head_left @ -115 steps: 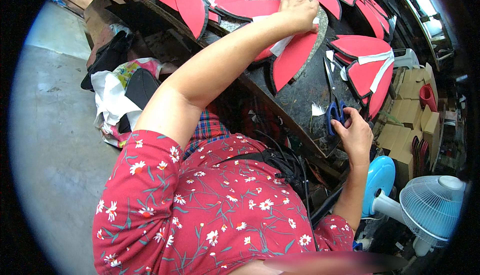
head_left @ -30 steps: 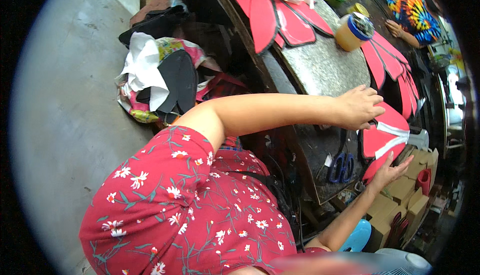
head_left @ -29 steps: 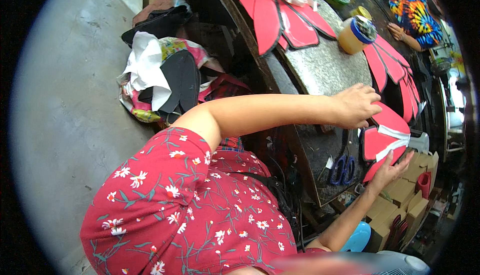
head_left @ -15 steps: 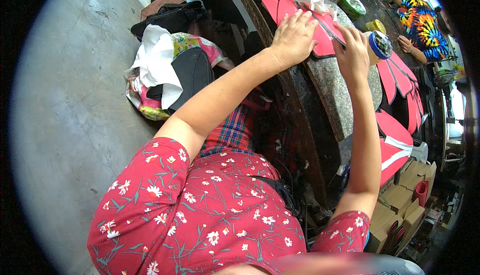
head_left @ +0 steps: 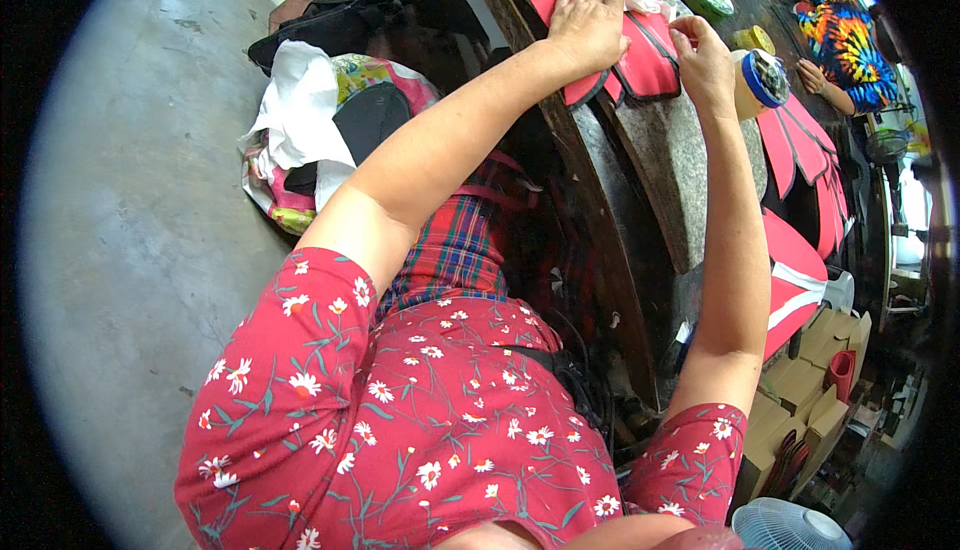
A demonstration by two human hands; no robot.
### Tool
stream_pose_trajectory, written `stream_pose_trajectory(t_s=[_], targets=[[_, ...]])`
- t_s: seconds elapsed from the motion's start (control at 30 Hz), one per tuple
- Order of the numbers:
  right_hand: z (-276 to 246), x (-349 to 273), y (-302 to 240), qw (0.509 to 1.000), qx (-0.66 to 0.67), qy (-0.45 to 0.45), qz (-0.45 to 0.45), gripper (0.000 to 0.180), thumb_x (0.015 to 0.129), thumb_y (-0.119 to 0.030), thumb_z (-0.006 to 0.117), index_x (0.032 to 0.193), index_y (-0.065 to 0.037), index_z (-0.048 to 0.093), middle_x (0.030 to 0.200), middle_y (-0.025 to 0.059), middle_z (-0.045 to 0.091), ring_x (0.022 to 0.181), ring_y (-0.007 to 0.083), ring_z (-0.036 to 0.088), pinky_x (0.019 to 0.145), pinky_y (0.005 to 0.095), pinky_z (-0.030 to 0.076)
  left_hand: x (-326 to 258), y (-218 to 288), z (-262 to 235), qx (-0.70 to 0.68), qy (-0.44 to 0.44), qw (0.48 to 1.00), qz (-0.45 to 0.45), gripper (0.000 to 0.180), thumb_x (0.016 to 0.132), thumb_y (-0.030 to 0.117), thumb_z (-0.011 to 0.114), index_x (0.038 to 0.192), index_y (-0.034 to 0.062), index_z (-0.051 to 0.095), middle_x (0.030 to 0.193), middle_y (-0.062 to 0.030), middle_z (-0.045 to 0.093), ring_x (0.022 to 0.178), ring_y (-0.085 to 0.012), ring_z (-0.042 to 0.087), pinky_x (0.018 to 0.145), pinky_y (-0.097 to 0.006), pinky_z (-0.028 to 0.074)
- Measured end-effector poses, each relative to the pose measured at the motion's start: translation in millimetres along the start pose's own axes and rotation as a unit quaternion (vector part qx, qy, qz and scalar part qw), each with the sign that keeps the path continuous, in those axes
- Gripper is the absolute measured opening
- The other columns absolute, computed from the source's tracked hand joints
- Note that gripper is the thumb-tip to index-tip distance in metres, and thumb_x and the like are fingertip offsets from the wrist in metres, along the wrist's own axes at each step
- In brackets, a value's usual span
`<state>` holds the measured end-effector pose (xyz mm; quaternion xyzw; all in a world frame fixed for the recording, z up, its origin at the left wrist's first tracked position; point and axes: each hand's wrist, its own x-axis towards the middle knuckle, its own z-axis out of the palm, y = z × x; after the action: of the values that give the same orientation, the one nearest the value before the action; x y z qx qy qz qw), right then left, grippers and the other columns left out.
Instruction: The person repeatedly places white tape strips onto pink foam pieces, presses them down, and trims the excess with scissors. They handle multiple foam pieces one at a time, applying tape to edges and cutting to fit, then setting the finished pieces aside on the table.
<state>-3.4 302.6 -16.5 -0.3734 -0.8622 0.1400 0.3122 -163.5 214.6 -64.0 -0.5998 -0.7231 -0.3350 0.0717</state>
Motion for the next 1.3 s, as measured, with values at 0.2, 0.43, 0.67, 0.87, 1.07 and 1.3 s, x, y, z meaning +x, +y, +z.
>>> stream_pose_trajectory(t_s=[0.2, 0.43, 0.67, 0.87, 1.07, 1.3], targets=[[20, 19, 10, 0.993, -0.032, 0.065, -0.088, 0.049, 0.093, -0.023, 0.064, 0.139, -0.017, 0.047, 0.125, 0.0136, 0.065, 0.115, 0.0328, 0.062, 0.098, 0.0428, 0.049, -2, 3, 15, 0.02, 0.007, 1.0, -0.015, 0.101, 0.085, 0.038, 0.069, 0.156, -0.0049, 0.011, 0.14, -0.0243, 0.052, 0.135, -0.0389, 0.045, 0.114, -0.056, 0.028], [53, 31, -7, 0.994, -0.091, 0.031, -0.053, 0.046, 0.088, -0.021, 0.067, 0.133, -0.023, 0.058, 0.111, 0.0142, 0.071, 0.103, 0.0334, 0.067, 0.089, 0.0449, 0.052, -3, 2, 20, 0.037, -0.007, 0.999, -0.021, 0.104, 0.087, 0.041, 0.067, 0.156, -0.0056, 0.006, 0.145, -0.0222, 0.049, 0.14, -0.0383, 0.039, 0.118, -0.053, 0.024], [-19, -45, -19, 0.973, 0.225, -0.014, 0.044, 0.037, 0.088, -0.014, 0.066, 0.123, -0.004, 0.064, 0.09, 0.009, 0.072, 0.082, 0.0139, 0.067, 0.073, 0.0278, 0.051, -5, 1, 20, 0.022, -0.004, 1.0, -0.011, 0.111, 0.082, 0.041, 0.07, 0.156, -0.005, 0.003, 0.137, -0.0221, 0.055, 0.133, -0.0395, 0.046, 0.116, -0.057, 0.027], [-71, -157, -40, 0.931, 0.338, -0.016, 0.135, 0.04, 0.09, 0.0, 0.062, 0.13, -0.002, 0.057, 0.091, 0.0019, 0.061, 0.083, 0.0089, 0.058, 0.075, 0.0234, 0.048, -5, 10, -18, -0.089, 0.071, 0.993, 0.012, 0.076, 0.094, 0.03, 0.059, 0.153, -0.0023, 0.024, 0.141, -0.0318, 0.046, 0.132, -0.0432, 0.045, 0.116, -0.047, 0.031], [-68, -186, -47, 0.94, 0.314, 0.077, 0.112, 0.045, 0.089, -0.003, 0.067, 0.132, -0.008, 0.057, 0.097, 0.0039, 0.064, 0.084, 0.0109, 0.06, 0.077, 0.0261, 0.051, -98, 71, -76, -0.298, 0.001, 0.953, 0.047, 0.046, 0.089, 0.022, 0.073, 0.127, 0.0018, 0.058, 0.103, -0.0153, 0.067, 0.097, -0.0214, 0.066, 0.085, -0.033, 0.052], [-66, -204, -63, 0.982, 0.188, 0.013, -0.014, 0.062, 0.083, 0.0, 0.072, 0.14, -0.013, 0.049, 0.097, 0.0048, 0.069, 0.082, 0.0145, 0.065, 0.075, 0.0289, 0.053, -136, 100, -56, -0.584, -0.079, 0.802, -0.101, 0.034, 0.093, 0.012, 0.071, 0.123, 0.0019, 0.056, 0.098, -0.0032, 0.061, 0.09, -0.0089, 0.061, 0.082, -0.025, 0.052]])
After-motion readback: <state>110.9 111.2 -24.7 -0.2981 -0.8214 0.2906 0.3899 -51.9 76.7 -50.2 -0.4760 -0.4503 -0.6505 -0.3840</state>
